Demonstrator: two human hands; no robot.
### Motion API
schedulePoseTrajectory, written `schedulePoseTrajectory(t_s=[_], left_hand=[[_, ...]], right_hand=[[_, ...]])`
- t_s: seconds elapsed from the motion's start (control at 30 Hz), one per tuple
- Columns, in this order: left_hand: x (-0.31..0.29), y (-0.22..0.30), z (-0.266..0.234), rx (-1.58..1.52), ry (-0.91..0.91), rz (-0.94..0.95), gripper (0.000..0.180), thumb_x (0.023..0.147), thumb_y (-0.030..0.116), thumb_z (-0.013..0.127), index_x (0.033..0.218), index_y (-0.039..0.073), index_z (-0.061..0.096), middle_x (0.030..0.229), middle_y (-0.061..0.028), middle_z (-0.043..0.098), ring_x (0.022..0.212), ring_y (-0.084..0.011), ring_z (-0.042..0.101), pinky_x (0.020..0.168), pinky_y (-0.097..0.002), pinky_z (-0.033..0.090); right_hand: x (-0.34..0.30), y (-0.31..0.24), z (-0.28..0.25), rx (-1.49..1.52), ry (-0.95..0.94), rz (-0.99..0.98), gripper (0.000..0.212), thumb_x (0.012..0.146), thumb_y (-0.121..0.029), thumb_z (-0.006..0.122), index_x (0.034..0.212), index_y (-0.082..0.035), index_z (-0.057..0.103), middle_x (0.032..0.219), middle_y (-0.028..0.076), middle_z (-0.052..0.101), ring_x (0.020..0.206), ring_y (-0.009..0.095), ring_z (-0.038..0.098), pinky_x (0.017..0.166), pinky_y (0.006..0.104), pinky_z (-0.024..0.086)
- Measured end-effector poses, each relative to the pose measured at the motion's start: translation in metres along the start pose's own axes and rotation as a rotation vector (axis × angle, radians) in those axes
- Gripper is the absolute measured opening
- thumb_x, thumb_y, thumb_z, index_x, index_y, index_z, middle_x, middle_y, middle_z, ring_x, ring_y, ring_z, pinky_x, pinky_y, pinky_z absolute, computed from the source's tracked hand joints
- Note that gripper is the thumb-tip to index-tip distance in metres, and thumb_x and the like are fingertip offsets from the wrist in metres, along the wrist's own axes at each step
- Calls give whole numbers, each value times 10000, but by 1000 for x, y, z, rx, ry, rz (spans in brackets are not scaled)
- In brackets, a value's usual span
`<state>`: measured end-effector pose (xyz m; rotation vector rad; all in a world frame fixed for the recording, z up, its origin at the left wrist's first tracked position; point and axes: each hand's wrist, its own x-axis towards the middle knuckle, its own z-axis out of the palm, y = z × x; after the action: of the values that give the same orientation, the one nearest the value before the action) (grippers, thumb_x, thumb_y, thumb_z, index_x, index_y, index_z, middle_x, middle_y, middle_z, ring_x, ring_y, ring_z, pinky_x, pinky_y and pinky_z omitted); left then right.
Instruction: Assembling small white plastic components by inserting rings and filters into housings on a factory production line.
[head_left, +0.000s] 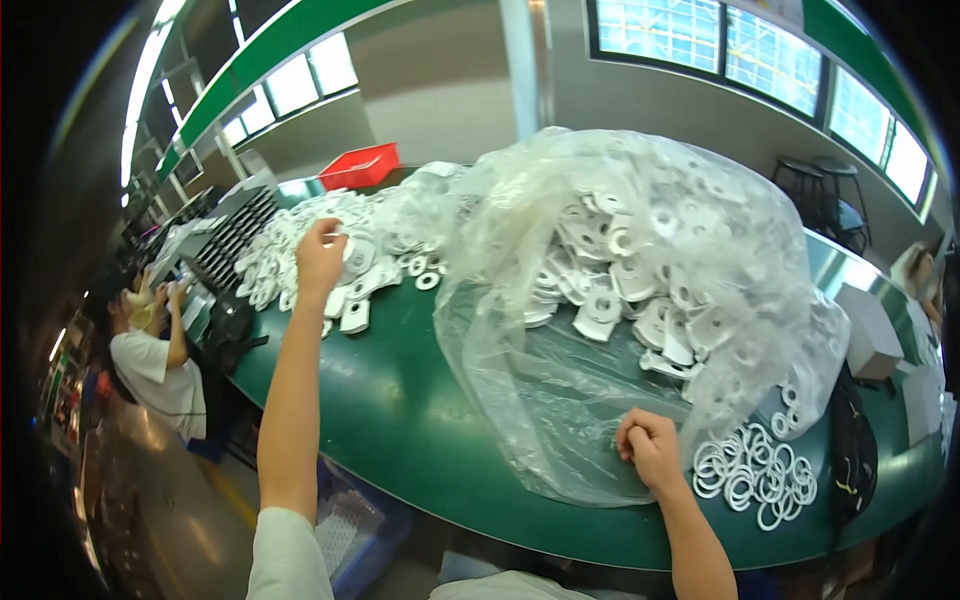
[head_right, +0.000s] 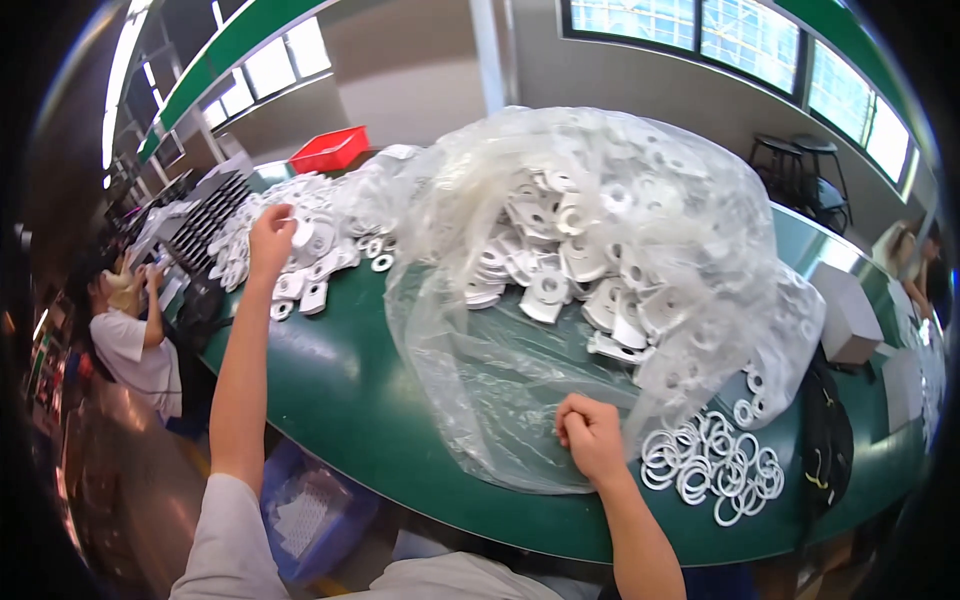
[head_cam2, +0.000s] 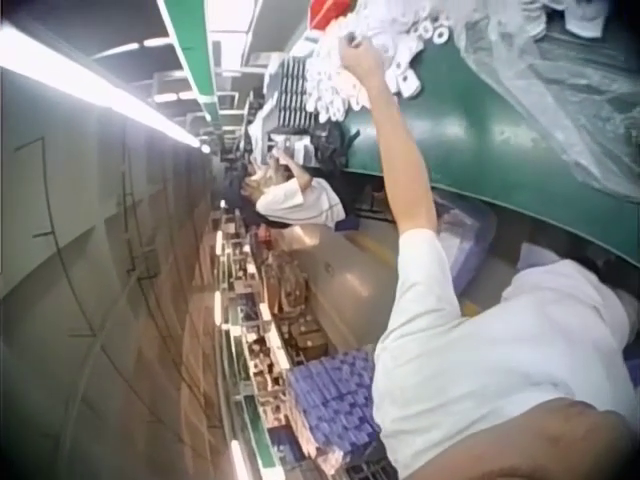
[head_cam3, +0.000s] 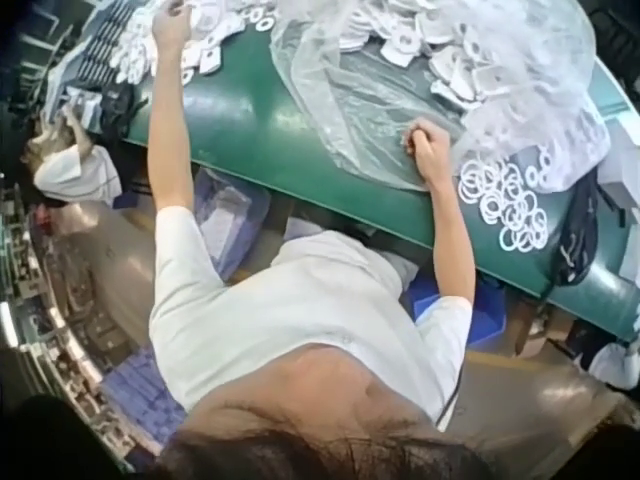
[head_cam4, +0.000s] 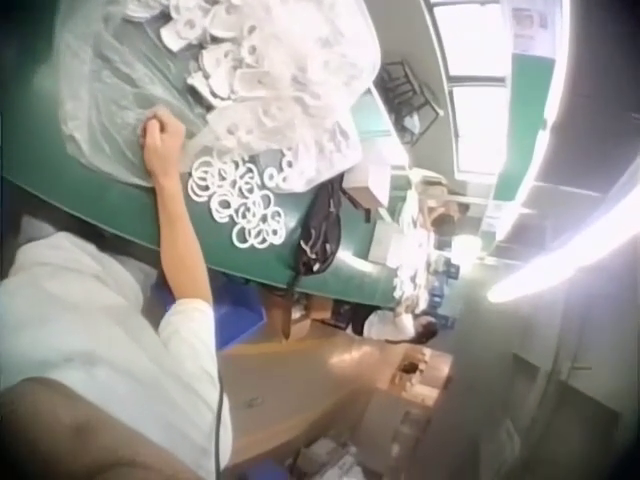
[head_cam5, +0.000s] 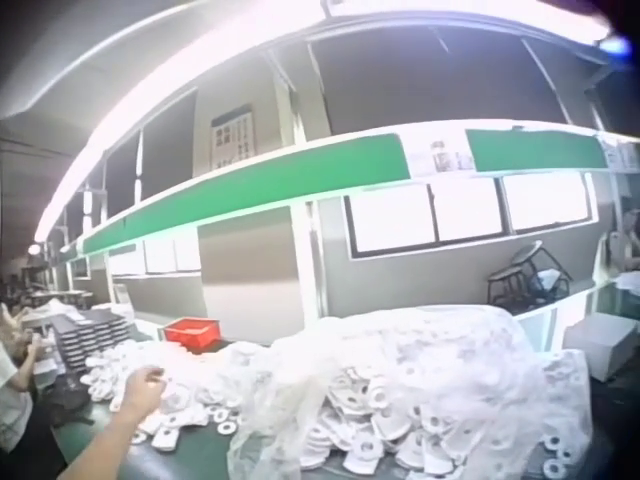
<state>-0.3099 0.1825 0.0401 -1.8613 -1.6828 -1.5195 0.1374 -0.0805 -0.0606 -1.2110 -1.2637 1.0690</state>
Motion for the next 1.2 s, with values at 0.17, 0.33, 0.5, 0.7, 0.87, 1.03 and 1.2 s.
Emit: schedulePoseTrajectory(t_s=[0.17, 0.33, 0.5, 0.7, 0.87, 1.03, 1.2], left_hand=[[-118, 201, 60, -496, -673, 120, 168, 797, 109, 628, 912, -10, 661, 770, -91, 669, 679, -130, 610, 659, -265, 490], [-188, 272, 116, -109, -587, 263, 355, 742, 235, 713, 1034, 54, 620, 1105, -142, 590, 1026, -278, 566, 825, -391, 472], [-182, 255, 129, -94, -486, 248, 232, 754, 119, 647, 949, 8, 592, 857, -143, 602, 809, -310, 612, 721, -385, 511], [-219, 309, 50, -719, -838, -73, 228, 753, -8, 614, 980, -10, 611, 833, -109, 628, 737, -203, 620, 601, -322, 500], [-246, 380, 46, -521, -491, 661, 226, 729, 4, 642, 954, 18, 634, 906, -90, 609, 827, -269, 594, 742, -360, 481], [-290, 466, 108, -785, -1073, 805, 208, 750, -13, 574, 937, 31, 655, 888, -91, 605, 847, -301, 588, 749, -403, 470], [-318, 492, 179, -525, -1006, 849, 189, 749, -21, 570, 875, 74, 674, 930, -74, 584, 933, -282, 558, 753, -391, 485]], right_hand=[[-5, -6, -6, -50, -22, -36, 181, 731, 8, 396, 609, 19, 528, 551, 41, 501, 494, 90, 441, 467, 234, 329], [-8, -5, -8, -64, -53, -41, 214, 827, -89, 478, 641, 0, 534, 554, 18, 504, 504, 85, 450, 473, 234, 335], [1, -2, -1, 140, 21, 43, 198, 934, -196, 520, 866, -16, 568, 705, 12, 570, 585, 81, 514, 517, 220, 406], [18, 21, 7, 455, 316, -232, 201, 942, -191, 521, 1060, -29, 524, 925, 20, 587, 806, 68, 537, 652, 218, 446], [14, 28, -10, 444, 290, -133, 192, 936, -165, 510, 1043, -11, 554, 917, 58, 608, 816, 102, 567, 704, 241, 471], [8, 11, -14, 544, 159, 103, 176, 948, -163, 441, 1070, -36, 434, 880, 129, 655, 677, 193, 665, 359, 274, 429], [10, 2, -14, 507, 13, 168, 217, 931, -128, 449, 1124, -30, 434, 896, 124, 659, 718, 182, 660, 427, 266, 470]])
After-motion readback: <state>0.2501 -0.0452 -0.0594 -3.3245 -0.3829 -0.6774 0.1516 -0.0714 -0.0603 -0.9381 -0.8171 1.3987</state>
